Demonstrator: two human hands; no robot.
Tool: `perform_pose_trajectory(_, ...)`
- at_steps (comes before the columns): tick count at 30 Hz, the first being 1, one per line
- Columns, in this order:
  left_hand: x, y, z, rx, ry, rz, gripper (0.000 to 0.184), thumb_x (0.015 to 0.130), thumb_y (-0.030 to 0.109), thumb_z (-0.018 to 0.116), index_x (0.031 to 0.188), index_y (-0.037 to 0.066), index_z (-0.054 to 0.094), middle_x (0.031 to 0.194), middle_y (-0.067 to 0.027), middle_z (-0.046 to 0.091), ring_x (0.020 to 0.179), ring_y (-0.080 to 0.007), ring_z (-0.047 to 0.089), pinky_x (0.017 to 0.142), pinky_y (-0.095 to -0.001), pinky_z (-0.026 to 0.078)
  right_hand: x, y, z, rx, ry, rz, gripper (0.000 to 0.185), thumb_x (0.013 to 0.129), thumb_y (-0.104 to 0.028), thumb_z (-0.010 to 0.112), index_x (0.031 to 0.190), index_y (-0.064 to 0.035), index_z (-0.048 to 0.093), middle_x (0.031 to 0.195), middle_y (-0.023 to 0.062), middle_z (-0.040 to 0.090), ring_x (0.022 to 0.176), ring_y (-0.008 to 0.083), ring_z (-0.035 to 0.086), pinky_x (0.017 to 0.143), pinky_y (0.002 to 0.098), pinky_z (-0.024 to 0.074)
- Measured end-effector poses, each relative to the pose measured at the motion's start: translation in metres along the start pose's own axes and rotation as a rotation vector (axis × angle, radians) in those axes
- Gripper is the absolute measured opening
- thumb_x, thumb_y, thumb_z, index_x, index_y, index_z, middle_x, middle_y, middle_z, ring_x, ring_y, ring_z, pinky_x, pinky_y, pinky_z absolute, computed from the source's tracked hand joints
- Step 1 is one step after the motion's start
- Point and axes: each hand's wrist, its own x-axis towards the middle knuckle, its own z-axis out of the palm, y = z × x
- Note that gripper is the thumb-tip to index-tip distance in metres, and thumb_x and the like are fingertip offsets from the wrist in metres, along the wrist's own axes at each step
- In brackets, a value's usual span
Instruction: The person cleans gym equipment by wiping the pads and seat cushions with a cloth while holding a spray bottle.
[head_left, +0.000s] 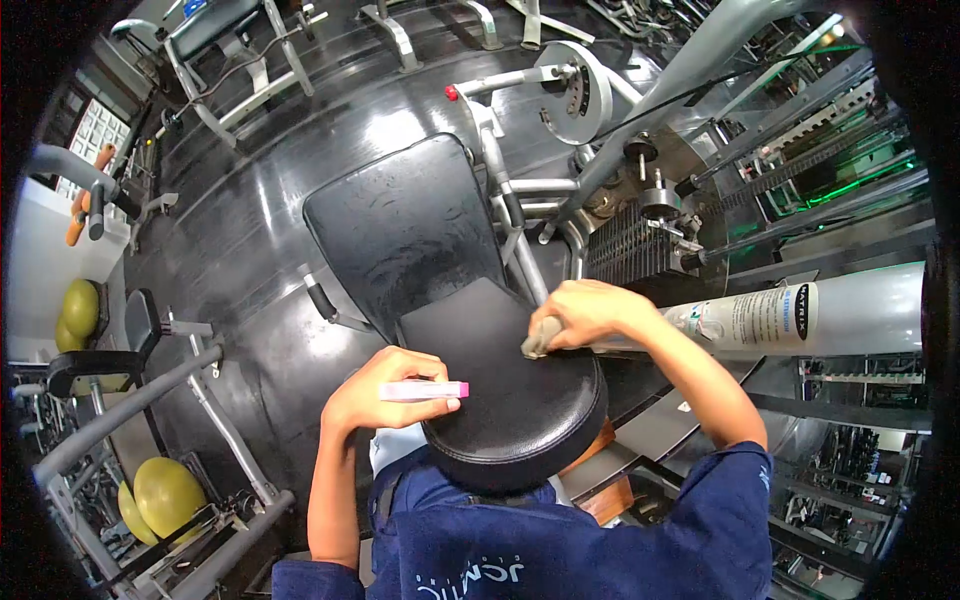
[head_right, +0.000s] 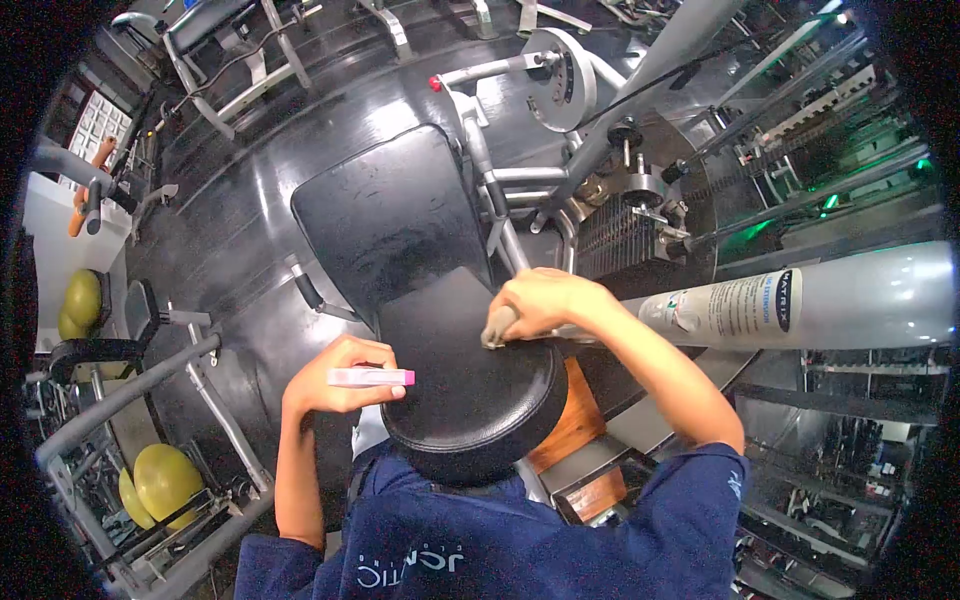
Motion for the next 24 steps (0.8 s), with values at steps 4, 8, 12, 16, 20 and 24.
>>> perform_pose_trajectory(4, -0.004, 0.001, 0.001, -0.009, 0.011, -0.012, 0.021, 0.083, 0.02, 0.078, 0.077, 0.003, 0.067, 0.069, -0.0057, 0.061, 0.059, -0.0152, 0.058, 0.055, -0.0316, 0.042, 0.019, -0.03, 0.015, -0.01, 0.002, -0.107, 0.03, 0.079, -0.025, 0.073, 0.107, -0.0167, 0.075, 0.106, 0.0094, 0.074, 0.098, 0.0312, 0.07, 0.088, 0.0406, 0.0545)
perform_pose_trajectory(8, -0.009, -0.01, -0.001, -0.004, 0.013, -0.023, 0.025, 0.083, 0.025, 0.079, 0.076, 0.004, 0.067, 0.065, -0.0062, 0.061, 0.056, -0.0167, 0.058, 0.055, -0.0318, 0.043, -0.003, -0.059, 0.003, 0.289, -0.202, -0.285, 0.036, 0.077, -0.018, 0.072, 0.112, -0.0126, 0.075, 0.111, 0.0077, 0.075, 0.099, 0.0279, 0.071, 0.091, 0.0348, 0.0538)
perform_pose_trajectory(12, -0.016, -0.02, -0.002, -0.003, 0.026, -0.007, 0.025, 0.083, 0.026, 0.079, 0.075, 0.004, 0.067, 0.066, -0.006, 0.062, 0.056, -0.0158, 0.057, 0.055, -0.0316, 0.043, -0.011, -0.061, -0.011, 0.202, -0.196, -0.173, 0.036, 0.077, -0.023, 0.073, 0.112, -0.0153, 0.076, 0.105, 0.0104, 0.075, 0.092, 0.0296, 0.072, 0.086, 0.0361, 0.0549)
perform_pose_trajectory(16, -0.021, -0.027, 0.0, -0.045, 0.05, -0.015, 0.026, 0.083, 0.025, 0.079, 0.075, 0.004, 0.066, 0.064, -0.0054, 0.06, 0.055, -0.0146, 0.055, 0.054, -0.0316, 0.042, 0.018, -0.042, 0.012, -0.005, 0.006, -0.016, 0.032, 0.077, -0.027, 0.074, 0.108, -0.0194, 0.076, 0.097, 0.0101, 0.076, 0.089, 0.0317, 0.072, 0.082, 0.04, 0.0555)
perform_pose_trajectory(20, -0.027, -0.026, 0.002, -0.102, 0.019, -0.05, 0.026, 0.084, 0.024, 0.078, 0.075, 0.003, 0.067, 0.063, -0.0044, 0.059, 0.056, -0.0115, 0.052, 0.054, -0.0308, 0.041, 0.043, -0.058, 0.026, -0.049, 0.01, -0.13, 0.032, 0.077, -0.024, 0.073, 0.109, -0.0196, 0.075, 0.102, 0.0081, 0.075, 0.094, 0.0301, 0.071, 0.084, 0.0399, 0.0553)
perform_pose_trajectory(24, -0.034, -0.028, 0.002, -0.129, 0.01, -0.093, 0.025, 0.085, 0.024, 0.078, 0.075, 0.004, 0.067, 0.063, -0.0036, 0.058, 0.056, -0.0098, 0.051, 0.054, -0.0303, 0.04, 0.024, -0.089, 0.011, 0.256, -0.201, -0.317, 0.037, 0.077, -0.02, 0.073, 0.113, -0.0145, 0.074, 0.109, 0.0076, 0.075, 0.099, 0.0289, 0.071, 0.09, 0.0372, 0.0544)
